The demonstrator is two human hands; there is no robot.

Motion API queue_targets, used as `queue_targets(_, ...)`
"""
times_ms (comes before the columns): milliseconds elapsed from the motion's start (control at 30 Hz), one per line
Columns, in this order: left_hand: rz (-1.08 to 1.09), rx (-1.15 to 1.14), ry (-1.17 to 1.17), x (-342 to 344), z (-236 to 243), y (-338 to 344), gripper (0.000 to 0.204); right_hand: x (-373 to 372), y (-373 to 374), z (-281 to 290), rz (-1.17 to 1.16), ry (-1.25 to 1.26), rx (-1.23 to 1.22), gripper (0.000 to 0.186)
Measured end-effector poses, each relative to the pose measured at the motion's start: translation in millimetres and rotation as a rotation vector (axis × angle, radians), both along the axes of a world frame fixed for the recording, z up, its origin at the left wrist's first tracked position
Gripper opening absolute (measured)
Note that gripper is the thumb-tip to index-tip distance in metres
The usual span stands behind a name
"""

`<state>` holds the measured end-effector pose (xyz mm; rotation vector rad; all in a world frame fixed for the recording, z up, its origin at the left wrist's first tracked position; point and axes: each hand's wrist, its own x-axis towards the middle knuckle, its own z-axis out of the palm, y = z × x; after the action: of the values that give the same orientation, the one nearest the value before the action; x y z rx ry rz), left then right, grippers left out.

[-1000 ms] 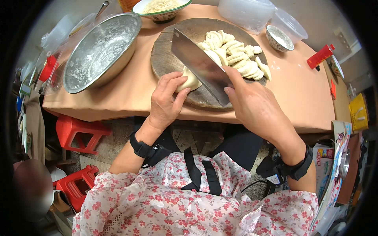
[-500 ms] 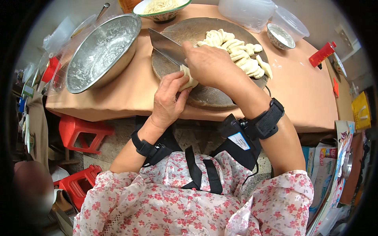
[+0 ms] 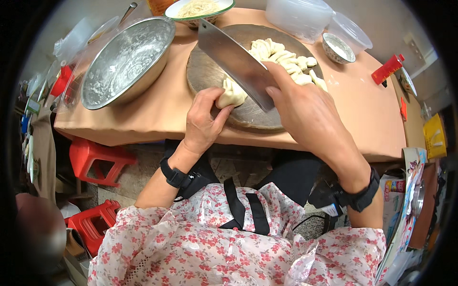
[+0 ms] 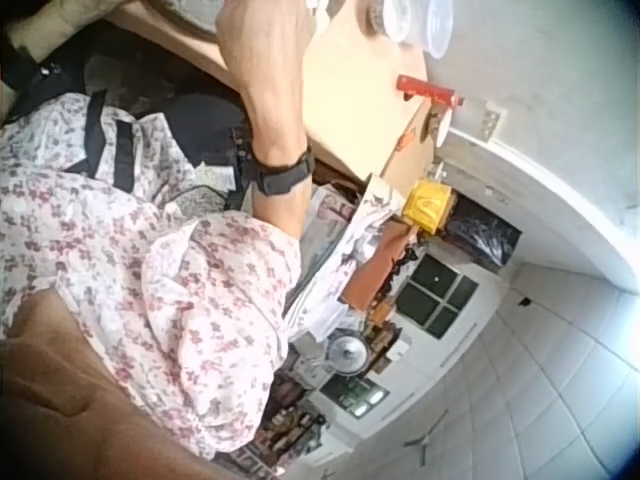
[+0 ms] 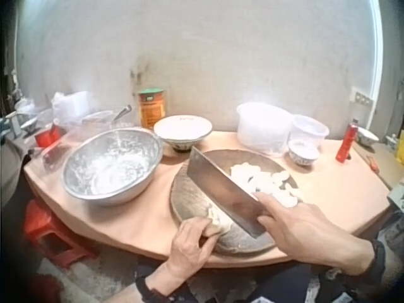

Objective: Cutting and kneading dough on a wooden board.

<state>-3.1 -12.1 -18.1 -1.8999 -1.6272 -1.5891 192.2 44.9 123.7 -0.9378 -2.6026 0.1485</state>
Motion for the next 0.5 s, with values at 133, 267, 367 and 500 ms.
queue_targets(133, -0.043, 0.021, -0.077, -2.2, -0.6, -4.1, 0.033, 16.1, -12.9, -5.6, -0.025, -0.126, -0.115, 0.04)
queue_targets(267, -0.079, -0.016, -0.053, -4.7, 2.7, -2.2, 0.026, 16.3, -11.0, -12.8, -0.025, -0.111, -0.142, 0.039)
queue_targets(367, -0.081, -0.04, -0.054, -6.8, 6.5, -3.4, 0.022, 0.6, -6.1, -10.0, 0.023, -0.11, -0.122, 0.039)
queue_targets(500, -0.075, -0.044, -0.029, -8.0, 6.3, -4.3, 0.022, -32.4, 9.7, -19.4, 0.094, -0.197, -0.023, 0.037)
